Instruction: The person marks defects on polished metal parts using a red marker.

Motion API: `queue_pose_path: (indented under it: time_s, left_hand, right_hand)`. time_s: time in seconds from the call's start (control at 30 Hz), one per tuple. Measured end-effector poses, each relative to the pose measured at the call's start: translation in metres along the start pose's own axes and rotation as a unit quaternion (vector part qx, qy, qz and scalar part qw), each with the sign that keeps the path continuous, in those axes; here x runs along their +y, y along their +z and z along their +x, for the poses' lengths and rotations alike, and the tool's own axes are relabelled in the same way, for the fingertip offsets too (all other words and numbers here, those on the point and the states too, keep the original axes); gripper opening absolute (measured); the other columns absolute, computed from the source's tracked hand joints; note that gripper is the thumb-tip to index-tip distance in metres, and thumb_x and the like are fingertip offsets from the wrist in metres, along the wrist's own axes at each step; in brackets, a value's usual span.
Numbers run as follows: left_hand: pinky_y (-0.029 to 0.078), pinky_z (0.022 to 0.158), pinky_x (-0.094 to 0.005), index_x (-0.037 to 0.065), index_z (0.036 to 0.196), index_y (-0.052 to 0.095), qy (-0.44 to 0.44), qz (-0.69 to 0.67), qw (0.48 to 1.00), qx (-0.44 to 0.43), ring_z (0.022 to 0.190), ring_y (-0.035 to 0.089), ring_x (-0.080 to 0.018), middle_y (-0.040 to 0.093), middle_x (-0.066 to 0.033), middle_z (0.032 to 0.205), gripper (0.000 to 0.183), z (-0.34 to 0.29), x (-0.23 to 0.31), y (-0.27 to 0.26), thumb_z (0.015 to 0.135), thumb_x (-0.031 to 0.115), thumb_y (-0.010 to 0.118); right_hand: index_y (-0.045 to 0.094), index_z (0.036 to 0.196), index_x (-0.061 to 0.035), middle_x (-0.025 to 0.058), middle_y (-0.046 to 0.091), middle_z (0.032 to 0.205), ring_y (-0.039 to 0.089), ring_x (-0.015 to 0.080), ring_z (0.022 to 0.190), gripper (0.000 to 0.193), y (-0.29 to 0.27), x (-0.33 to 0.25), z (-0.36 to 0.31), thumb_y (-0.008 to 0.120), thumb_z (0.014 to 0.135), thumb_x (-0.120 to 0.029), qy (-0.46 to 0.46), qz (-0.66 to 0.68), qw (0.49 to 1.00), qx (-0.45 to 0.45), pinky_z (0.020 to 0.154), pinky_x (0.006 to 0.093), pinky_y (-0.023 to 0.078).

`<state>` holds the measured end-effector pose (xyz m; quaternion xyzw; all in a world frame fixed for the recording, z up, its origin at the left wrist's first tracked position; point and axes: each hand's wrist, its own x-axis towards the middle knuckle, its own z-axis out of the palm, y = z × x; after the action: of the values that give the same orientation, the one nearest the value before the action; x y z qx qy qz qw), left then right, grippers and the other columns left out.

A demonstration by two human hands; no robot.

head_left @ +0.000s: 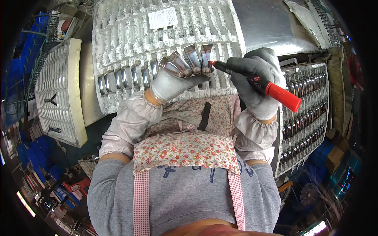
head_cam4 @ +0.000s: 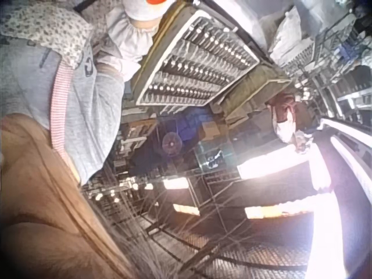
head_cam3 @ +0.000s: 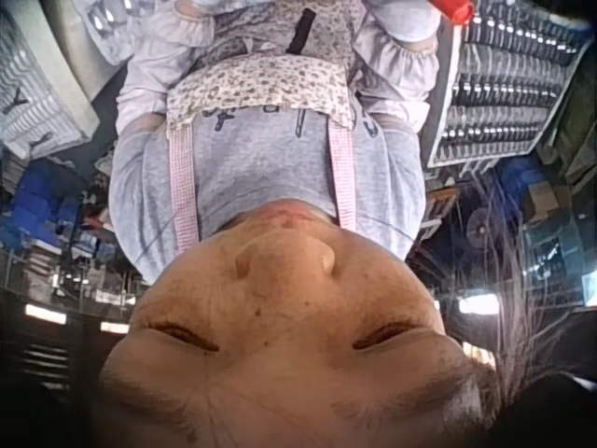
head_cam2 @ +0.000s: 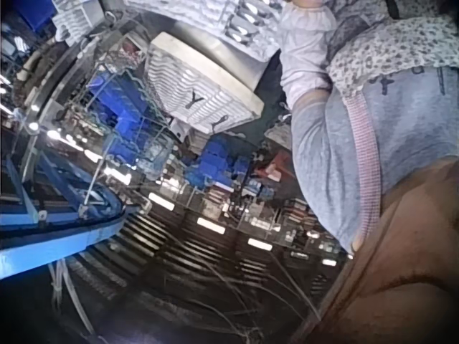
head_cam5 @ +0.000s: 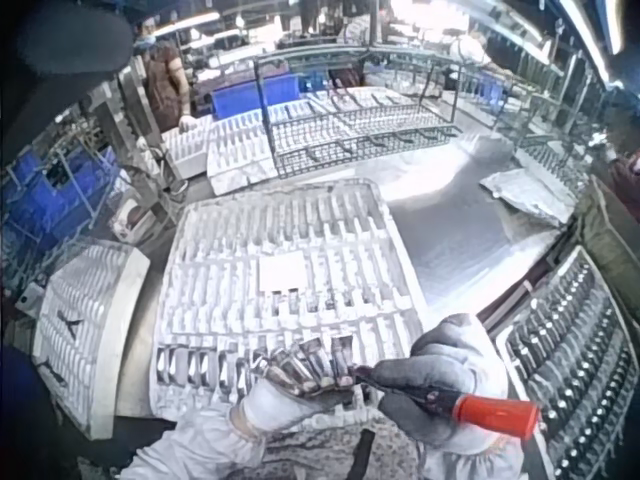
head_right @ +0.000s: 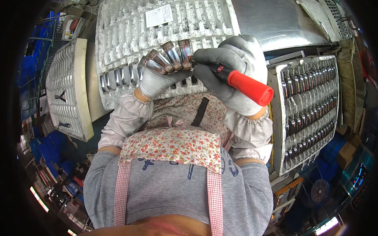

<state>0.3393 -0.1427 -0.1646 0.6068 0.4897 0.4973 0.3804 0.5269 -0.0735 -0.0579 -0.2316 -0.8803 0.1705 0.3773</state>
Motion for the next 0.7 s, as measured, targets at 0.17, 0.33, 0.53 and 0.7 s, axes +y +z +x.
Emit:
queue_pose_path:
  time_s: [0.17,0.33,0.53,0.7]
  left_hand:
    - [0.052,0.070,-0.0230,0.005,0.108,0.061,-0.157,-0.076,0.983,-0.049,0.083,0.063,-0.0087,0.066,-0.0004,0.094,0.037,0.002,0.017,-0.002,0.074,0.011,0.076]
    - [0.052,0.071,-0.0235,0.006,0.107,0.061,-0.145,-0.057,0.987,-0.048,0.083,0.062,-0.0081,0.066,-0.0006,0.093,0.038,0.004,0.016,-0.004,0.074,0.014,0.077]
    - [0.052,0.071,-0.0241,0.006,0.105,0.062,-0.111,-0.135,0.985,-0.013,0.082,0.062,-0.0085,0.066,-0.0007,0.092,0.038,0.001,0.019,-0.001,0.072,0.016,0.079]
    - [0.052,0.073,-0.0263,0.005,0.102,0.063,-0.058,0.120,0.987,-0.086,0.079,0.064,-0.0118,0.067,-0.0042,0.090,0.037,0.006,0.019,-0.006,0.073,0.023,0.078]
  right_hand:
    - [0.069,0.086,-0.0123,-0.0011,0.063,0.068,0.058,0.0182,0.066,0.025,0.011,-0.001,0.006,0.076,0.062,-0.014,-0.021,0.025,0.999,0.026,0.067,0.0319,0.041]
    - [0.069,0.089,-0.0129,-0.0012,0.063,0.068,0.059,0.0174,0.067,0.029,0.007,0.004,0.003,0.077,0.062,-0.016,-0.019,0.018,1.000,-0.002,0.067,0.0311,0.042]
    - [0.069,0.086,-0.0146,-0.0009,0.063,0.068,0.060,0.0174,0.068,0.025,0.019,-0.005,0.009,0.076,0.062,-0.015,-0.020,0.056,0.998,0.002,0.069,0.0314,0.042]
    - [0.069,0.082,-0.0148,-0.0006,0.063,0.068,0.060,0.0177,0.068,0.023,0.015,-0.003,0.008,0.077,0.060,-0.017,-0.004,0.069,0.997,-0.023,0.070,0.0319,0.043]
